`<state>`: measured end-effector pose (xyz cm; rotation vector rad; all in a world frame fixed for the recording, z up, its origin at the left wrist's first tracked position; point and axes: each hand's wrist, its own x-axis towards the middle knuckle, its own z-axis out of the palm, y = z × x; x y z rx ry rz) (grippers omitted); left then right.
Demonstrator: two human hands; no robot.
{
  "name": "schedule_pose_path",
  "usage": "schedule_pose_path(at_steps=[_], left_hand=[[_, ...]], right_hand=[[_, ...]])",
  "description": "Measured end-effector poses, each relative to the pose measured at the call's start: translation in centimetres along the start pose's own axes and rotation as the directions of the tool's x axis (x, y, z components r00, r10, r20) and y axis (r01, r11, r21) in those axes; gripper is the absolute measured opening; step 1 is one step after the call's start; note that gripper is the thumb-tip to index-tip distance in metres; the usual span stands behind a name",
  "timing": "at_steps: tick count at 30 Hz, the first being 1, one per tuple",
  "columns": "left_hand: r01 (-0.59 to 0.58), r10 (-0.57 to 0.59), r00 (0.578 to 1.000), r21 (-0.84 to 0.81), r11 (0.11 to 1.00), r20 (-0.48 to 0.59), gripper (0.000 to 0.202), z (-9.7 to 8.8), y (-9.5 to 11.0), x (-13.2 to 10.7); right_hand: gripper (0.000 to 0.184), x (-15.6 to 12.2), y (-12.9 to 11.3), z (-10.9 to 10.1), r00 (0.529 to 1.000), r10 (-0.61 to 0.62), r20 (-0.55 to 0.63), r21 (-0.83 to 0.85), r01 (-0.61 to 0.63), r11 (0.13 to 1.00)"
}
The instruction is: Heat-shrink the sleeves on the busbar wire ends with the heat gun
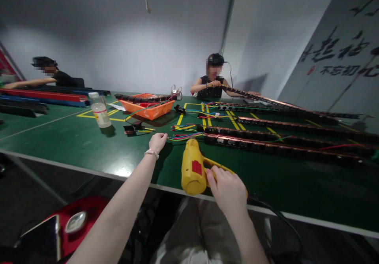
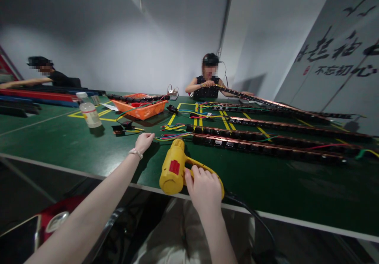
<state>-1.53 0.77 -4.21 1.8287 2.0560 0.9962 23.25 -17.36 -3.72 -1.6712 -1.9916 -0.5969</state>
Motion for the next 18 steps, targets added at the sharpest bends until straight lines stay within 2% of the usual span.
schedule_pose_path(at_steps=[7, 14, 18], left_hand=[[0.031, -0.033, 0.998, -0.030, 0.999, -0.055, 0.042, 0.0, 0.0, -0.1], [0.033, -0.035, 0.999, -0.052, 0.998, -0.036, 0.044, 0.2, -0.3, 0.3], [0.021, -0.022, 1.000, -0.075, 0.997, -0.005, 0.046, 0.2, -0.7, 0.6]], right_hand=[[0.034, 0.4, -3.2, 0.1, 1.000, -0.026, 0.004, 0.080, 0.026, 0.996], [0.035, 0.9, -6.3, 0.3, 0.999, -0.030, 0.026, 0.149, 0.025, 0.989], [0.036, 1.1, -7.1, 0.2, 0.999, -0.033, 0.029, 0.177, 0.028, 0.984]])
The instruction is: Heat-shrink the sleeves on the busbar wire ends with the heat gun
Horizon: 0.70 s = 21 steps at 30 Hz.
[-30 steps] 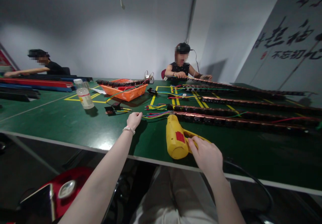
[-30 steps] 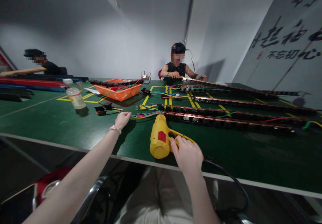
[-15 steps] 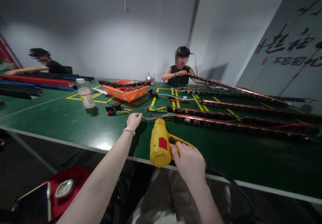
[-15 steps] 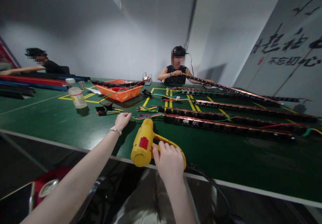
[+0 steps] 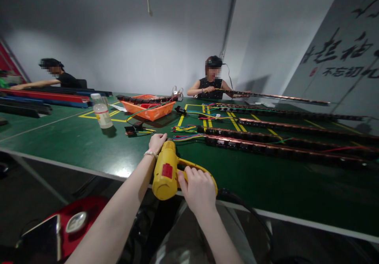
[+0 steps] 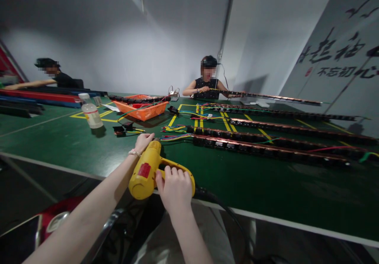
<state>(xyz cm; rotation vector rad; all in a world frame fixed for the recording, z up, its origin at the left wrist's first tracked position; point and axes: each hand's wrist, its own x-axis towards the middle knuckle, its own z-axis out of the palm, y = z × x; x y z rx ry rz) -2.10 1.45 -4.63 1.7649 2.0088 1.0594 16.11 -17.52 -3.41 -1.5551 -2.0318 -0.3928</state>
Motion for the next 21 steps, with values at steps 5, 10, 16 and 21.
schedule_pose_path(at_steps=[5, 10, 16, 21], left_hand=[[-0.021, 0.021, 1.000, -0.029, 0.999, 0.014, 0.046, 0.0, -0.3, 0.1], [-0.056, 0.056, 0.997, 0.008, 0.998, 0.048, 0.045, -0.2, 0.1, -0.3], [-0.124, 0.120, 0.990, 0.055, 0.991, 0.072, 0.045, -0.1, 0.5, -0.9], [-0.188, 0.178, 0.968, 0.039, 0.981, 0.179, 0.049, -0.1, 0.5, -0.9]], right_hand=[[0.038, -0.1, 0.5, 0.3, 0.998, -0.041, -0.037, 0.022, 0.042, 0.999], [0.036, -0.1, 2.1, 0.0, 0.998, -0.052, -0.040, 0.031, 0.054, 0.998], [0.036, -0.4, 5.3, -1.1, 0.998, -0.062, -0.026, 0.045, 0.063, 0.997], [0.038, -0.9, 8.0, -1.8, 0.993, -0.099, -0.062, 0.024, 0.100, 0.995]])
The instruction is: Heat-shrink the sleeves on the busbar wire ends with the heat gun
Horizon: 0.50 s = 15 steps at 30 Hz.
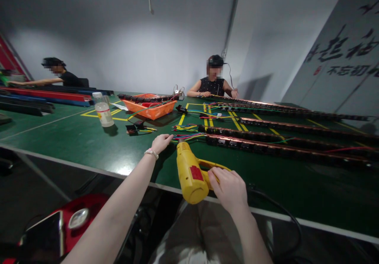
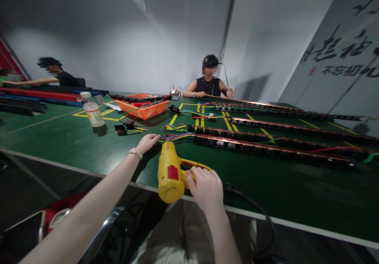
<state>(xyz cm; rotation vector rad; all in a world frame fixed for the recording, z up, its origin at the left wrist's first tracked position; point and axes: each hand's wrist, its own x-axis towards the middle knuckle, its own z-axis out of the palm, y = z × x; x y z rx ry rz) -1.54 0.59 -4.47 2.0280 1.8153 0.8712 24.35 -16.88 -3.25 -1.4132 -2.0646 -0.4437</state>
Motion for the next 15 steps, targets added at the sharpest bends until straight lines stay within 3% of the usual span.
schedule_pose_path(at_steps=[5, 12, 15], left_hand=[[0.044, -0.043, 0.998, -0.018, 0.999, 0.038, 0.052, 0.1, -0.2, 0.2], [-0.044, 0.069, 0.995, -0.313, 0.949, 0.070, 0.050, 0.0, -0.9, 0.6], [-0.033, 0.063, 0.996, -0.370, 0.929, 0.070, 0.050, -0.1, -1.2, 0.6]], right_hand=[[0.037, -0.6, 2.1, -0.5, 1.000, 0.015, -0.024, -0.025, -0.016, 1.000], [0.038, -1.1, 4.1, -0.7, 0.998, 0.061, -0.024, -0.118, -0.064, 0.991], [0.040, -1.2, 4.8, -0.9, 0.996, 0.079, -0.030, -0.155, -0.083, 0.984]])
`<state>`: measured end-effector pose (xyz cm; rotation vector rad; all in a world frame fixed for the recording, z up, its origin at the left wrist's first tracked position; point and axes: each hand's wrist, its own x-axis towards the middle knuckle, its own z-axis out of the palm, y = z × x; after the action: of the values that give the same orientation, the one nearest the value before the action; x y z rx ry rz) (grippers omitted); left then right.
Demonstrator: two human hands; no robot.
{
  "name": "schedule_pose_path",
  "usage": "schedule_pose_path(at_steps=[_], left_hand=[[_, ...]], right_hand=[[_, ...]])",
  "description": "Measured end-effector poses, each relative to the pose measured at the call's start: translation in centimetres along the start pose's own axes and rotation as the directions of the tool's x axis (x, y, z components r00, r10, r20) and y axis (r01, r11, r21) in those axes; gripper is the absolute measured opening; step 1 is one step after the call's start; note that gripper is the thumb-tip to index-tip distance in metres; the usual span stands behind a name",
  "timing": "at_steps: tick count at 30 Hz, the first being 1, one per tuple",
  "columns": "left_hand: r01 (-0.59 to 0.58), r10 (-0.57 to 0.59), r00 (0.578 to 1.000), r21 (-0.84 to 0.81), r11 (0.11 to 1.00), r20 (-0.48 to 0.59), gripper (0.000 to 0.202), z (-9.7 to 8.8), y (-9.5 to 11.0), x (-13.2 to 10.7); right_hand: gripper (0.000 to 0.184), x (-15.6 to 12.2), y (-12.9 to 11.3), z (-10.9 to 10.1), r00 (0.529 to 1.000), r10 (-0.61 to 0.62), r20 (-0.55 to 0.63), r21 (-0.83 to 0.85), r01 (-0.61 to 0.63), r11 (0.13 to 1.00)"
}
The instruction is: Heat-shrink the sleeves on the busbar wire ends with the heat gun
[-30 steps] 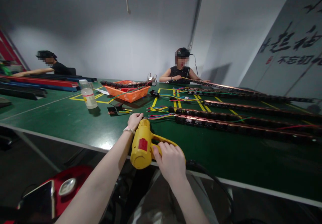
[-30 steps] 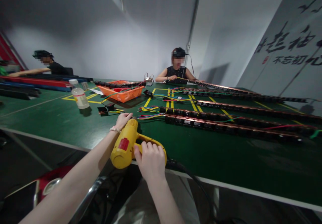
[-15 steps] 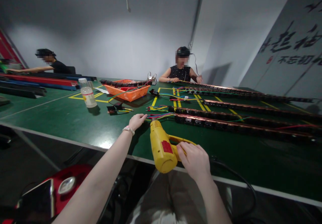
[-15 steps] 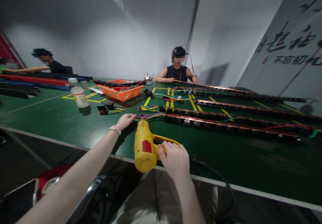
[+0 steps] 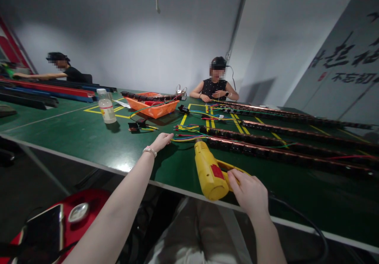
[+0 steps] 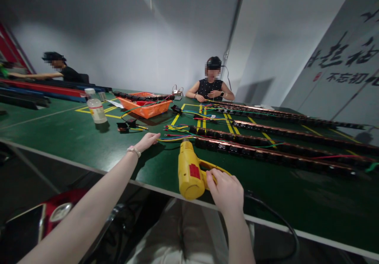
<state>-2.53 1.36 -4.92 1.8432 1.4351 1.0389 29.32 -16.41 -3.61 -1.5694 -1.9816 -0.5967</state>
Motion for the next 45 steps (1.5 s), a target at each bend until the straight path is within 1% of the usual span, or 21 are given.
schedule_pose_path(at_steps=[3, 5, 8, 12, 15, 17, 22, 27, 32, 37, 41, 45], left_hand=[[0.019, -0.019, 1.000, -0.010, 1.000, -0.016, 0.050, 0.0, -0.1, 0.0], [0.025, -0.024, 0.999, 0.016, 1.000, -0.032, 0.050, 0.0, 0.0, 0.0], [0.041, -0.030, 0.997, 0.155, 0.987, -0.070, 0.050, 0.2, 0.1, -0.1], [0.083, -0.047, 0.993, 0.370, 0.925, -0.106, 0.048, 0.4, 0.5, -0.3], [0.140, -0.083, 0.986, 0.442, 0.886, -0.146, 0.046, 0.4, 0.8, -0.3], [0.166, -0.100, 0.981, 0.452, 0.876, -0.166, 0.046, 0.5, 0.8, -0.3], [0.161, -0.092, 0.981, 0.451, 0.878, -0.171, 0.055, 0.6, 0.6, -0.1], [0.157, -0.089, 0.982, 0.450, 0.879, -0.168, 0.058, 0.6, 0.7, -0.2], [0.163, -0.090, 0.980, 0.461, 0.873, -0.175, 0.059, 0.6, 0.5, -0.1], [0.166, -0.094, 0.981, 0.479, 0.862, -0.171, 0.058, 0.5, 1.0, -0.3], [0.178, -0.126, 0.982, 0.470, 0.864, -0.139, 0.055, 0.2, 1.7, -0.4], [0.160, -0.114, 0.986, 0.468, 0.869, -0.125, 0.053, 0.0, 1.4, -0.3]], right_hand=[[0.041, 0.0, 0.5, -0.2, 0.999, 0.047, 0.009, -0.025, -0.046, 0.999], [0.042, -0.1, 0.8, -0.4, 0.997, 0.071, 0.012, -0.042, -0.071, 0.997], [0.042, -0.1, 0.9, -0.5, 0.996, 0.089, 0.022, -0.065, -0.087, 0.994], [0.042, 0.0, 0.6, -0.5, 0.997, 0.082, 0.006, -0.086, -0.081, 0.993], [0.041, -0.2, 0.0, -0.5, 0.999, 0.040, -0.015, -0.105, -0.041, 0.994], [0.040, -0.4, -0.6, -0.6, 1.000, 0.016, -0.020, -0.109, -0.018, 0.994], [0.036, -0.8, -2.6, -0.6, 1.000, 0.007, 0.010, -0.064, -0.007, 0.998], [0.034, -0.3, -5.0, -0.1, 1.000, -0.025, -0.015, -0.016, 0.024, 1.000], [0.033, 0.0, -7.5, 0.1, 0.999, -0.023, 0.037, 0.054, 0.020, 0.998], [0.032, 0.3, -9.5, 0.4, 0.998, -0.049, 0.030, 0.120, 0.045, 0.992], [0.031, 0.8, -10.8, 0.8, 0.998, -0.044, 0.052, 0.134, 0.036, 0.990], [0.030, 0.9, -11.4, 1.0, 0.998, -0.038, 0.043, 0.139, 0.032, 0.990]])
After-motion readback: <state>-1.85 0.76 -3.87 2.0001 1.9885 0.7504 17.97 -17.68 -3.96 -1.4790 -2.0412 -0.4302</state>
